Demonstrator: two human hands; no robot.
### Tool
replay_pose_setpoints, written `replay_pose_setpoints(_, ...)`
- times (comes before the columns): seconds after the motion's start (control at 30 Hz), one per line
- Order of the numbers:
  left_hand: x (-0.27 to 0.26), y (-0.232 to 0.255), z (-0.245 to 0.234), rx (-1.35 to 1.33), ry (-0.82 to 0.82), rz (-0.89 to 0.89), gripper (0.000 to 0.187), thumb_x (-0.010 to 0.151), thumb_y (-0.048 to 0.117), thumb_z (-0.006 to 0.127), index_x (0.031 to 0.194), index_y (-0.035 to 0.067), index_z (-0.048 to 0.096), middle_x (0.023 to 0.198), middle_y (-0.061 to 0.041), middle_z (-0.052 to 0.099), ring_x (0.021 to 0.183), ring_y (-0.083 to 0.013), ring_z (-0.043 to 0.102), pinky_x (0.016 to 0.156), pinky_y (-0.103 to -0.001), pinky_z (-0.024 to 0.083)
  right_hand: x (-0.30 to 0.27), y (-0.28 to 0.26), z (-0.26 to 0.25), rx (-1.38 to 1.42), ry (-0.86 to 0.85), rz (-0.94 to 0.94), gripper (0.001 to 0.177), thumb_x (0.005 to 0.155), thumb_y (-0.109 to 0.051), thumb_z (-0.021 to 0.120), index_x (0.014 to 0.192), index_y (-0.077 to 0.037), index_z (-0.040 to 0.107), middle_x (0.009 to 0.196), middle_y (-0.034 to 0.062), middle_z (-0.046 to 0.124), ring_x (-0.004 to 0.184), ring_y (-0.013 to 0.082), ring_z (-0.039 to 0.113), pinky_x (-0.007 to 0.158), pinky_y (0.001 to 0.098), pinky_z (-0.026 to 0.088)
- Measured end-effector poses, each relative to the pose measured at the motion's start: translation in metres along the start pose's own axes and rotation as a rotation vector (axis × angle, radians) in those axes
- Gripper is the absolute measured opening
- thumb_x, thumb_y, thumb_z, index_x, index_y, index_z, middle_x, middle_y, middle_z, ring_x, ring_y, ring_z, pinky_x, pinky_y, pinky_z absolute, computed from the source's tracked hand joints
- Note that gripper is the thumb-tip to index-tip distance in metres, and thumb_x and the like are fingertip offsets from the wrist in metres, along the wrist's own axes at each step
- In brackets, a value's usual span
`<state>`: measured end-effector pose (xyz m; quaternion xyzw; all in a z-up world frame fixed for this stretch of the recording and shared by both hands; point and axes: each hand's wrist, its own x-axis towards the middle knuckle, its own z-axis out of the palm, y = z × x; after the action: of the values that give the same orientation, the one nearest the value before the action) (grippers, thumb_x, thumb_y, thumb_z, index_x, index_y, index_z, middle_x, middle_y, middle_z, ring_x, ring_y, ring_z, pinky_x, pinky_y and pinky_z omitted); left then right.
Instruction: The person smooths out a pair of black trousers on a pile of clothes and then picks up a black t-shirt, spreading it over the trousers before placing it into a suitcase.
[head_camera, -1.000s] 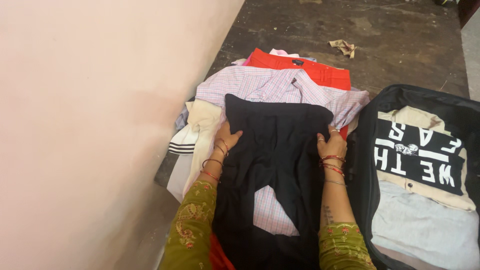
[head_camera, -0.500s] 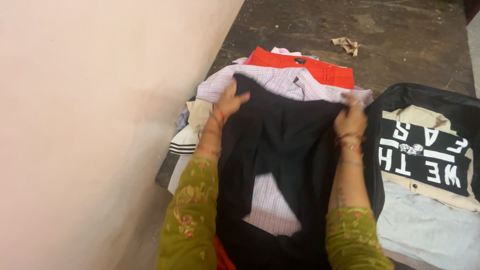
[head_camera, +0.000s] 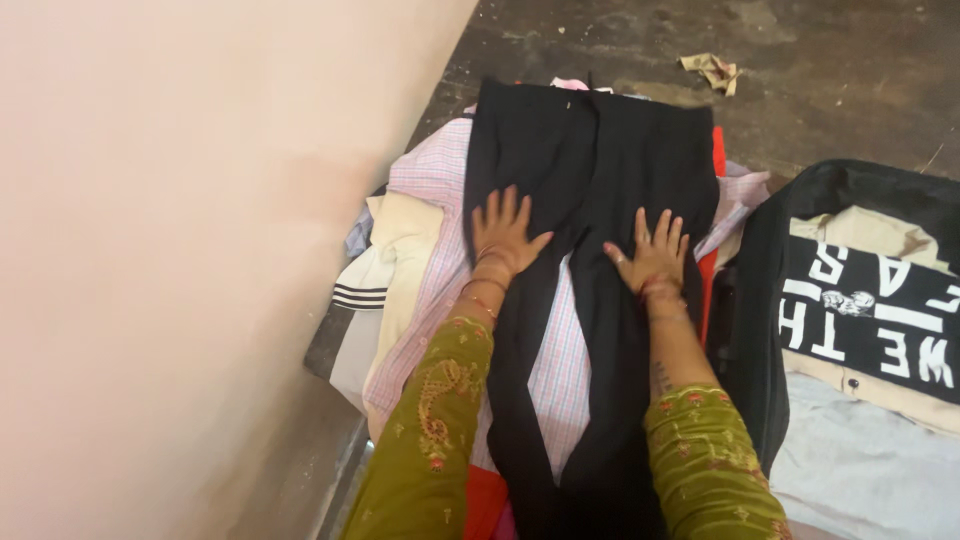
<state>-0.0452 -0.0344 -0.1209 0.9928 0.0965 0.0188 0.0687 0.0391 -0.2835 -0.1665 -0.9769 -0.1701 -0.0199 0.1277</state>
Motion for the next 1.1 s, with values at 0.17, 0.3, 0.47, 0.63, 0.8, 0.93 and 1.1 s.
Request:
replay_pose_setpoints(0.17,0.008,-0.025,0.050,-0.075,-0.055,-0.077,0.086,0.090,0.074,0.048,0.160,0.031,0.023,0.170,-0.007,0.011,0.155,-0.0309,0.007,0.123,-0.054,0.007,-0.011,0.012,0.031,0.045,0.132,-0.011,0.093,0.094,-0.077,0.044,0.164,-0.017,0.030,0.168,0.0286,0.016,0.157,0.0446,0.010,0.126,0.0567,0.008)
replay_pose_setpoints(0.3,0.013,-0.017,0.050,-0.032,-0.125,-0.092,0.080,0.096,0.065,0.045,0.162,0.025,0.029,0.172,-0.013,0.014,0.156,-0.0363,0.010,0.124,-0.052,0.010,-0.004,0.017,0.034,0.045,0.092,-0.031,0.094,0.093,-0.075,0.046,0.164,-0.017,0.029,0.166,0.0336,0.014,0.156,0.0477,0.009,0.125,0.0568,0.008)
replay_pose_setpoints(0.47,-0.053,0.011,0.042,-0.150,-0.139,-0.118,0.072,0.101,0.056,0.041,0.158,0.014,0.031,0.169,-0.016,0.015,0.157,-0.0372,0.007,0.124,-0.056,0.002,-0.029,0.012,0.041,0.055,0.021,-0.013,0.092,0.092,-0.071,0.048,0.165,-0.019,0.025,0.163,0.0394,0.008,0.155,0.0494,0.006,0.124,0.0543,0.008)
replay_pose_setpoints(0.63,-0.138,0.015,0.061,-0.196,-0.011,-0.048,0.085,0.098,0.056,0.048,0.157,-0.003,0.031,0.167,-0.019,0.023,0.157,-0.0317,0.014,0.126,-0.053,0.004,-0.107,0.003,0.042,0.038,-0.065,-0.068,0.081,0.095,-0.061,0.048,0.163,-0.026,0.023,0.163,0.0371,0.005,0.154,0.0488,0.004,0.123,0.0550,0.008)
replay_pose_setpoints(0.8,-0.203,0.033,0.043,-0.260,-0.078,-0.092,0.101,0.088,0.067,0.056,0.156,-0.004,0.031,0.168,-0.019,0.022,0.158,-0.0330,0.012,0.126,-0.052,0.004,-0.186,0.010,0.041,0.033,-0.141,-0.182,0.071,0.097,-0.045,0.053,0.161,-0.031,0.026,0.164,0.0343,0.012,0.153,0.0489,0.011,0.122,0.0559,0.016)
replay_pose_setpoints(0.93,-0.249,0.050,0.002,-0.246,-0.192,-0.122,0.124,0.074,0.077,0.067,0.158,-0.001,0.022,0.170,-0.016,0.014,0.158,-0.0345,0.005,0.124,-0.056,0.001,-0.237,0.014,0.032,0.019,-0.235,-0.180,0.071,0.097,-0.043,0.057,0.160,-0.032,0.027,0.164,0.0309,0.014,0.154,0.0455,0.012,0.123,0.0551,0.017)
replay_pose_setpoints(1.1,-0.293,0.058,-0.006,-0.285,-0.299,-0.143,0.135,0.066,0.069,0.080,0.161,0.001,0.012,0.171,-0.016,0.006,0.158,-0.0340,0.000,0.124,-0.057,0.004,-0.299,0.011,0.013,0.050,-0.106,-0.224,0.072,0.096,-0.048,0.057,0.159,-0.023,0.032,0.164,0.0302,0.015,0.154,0.0454,0.012,0.121,0.0556,0.017)
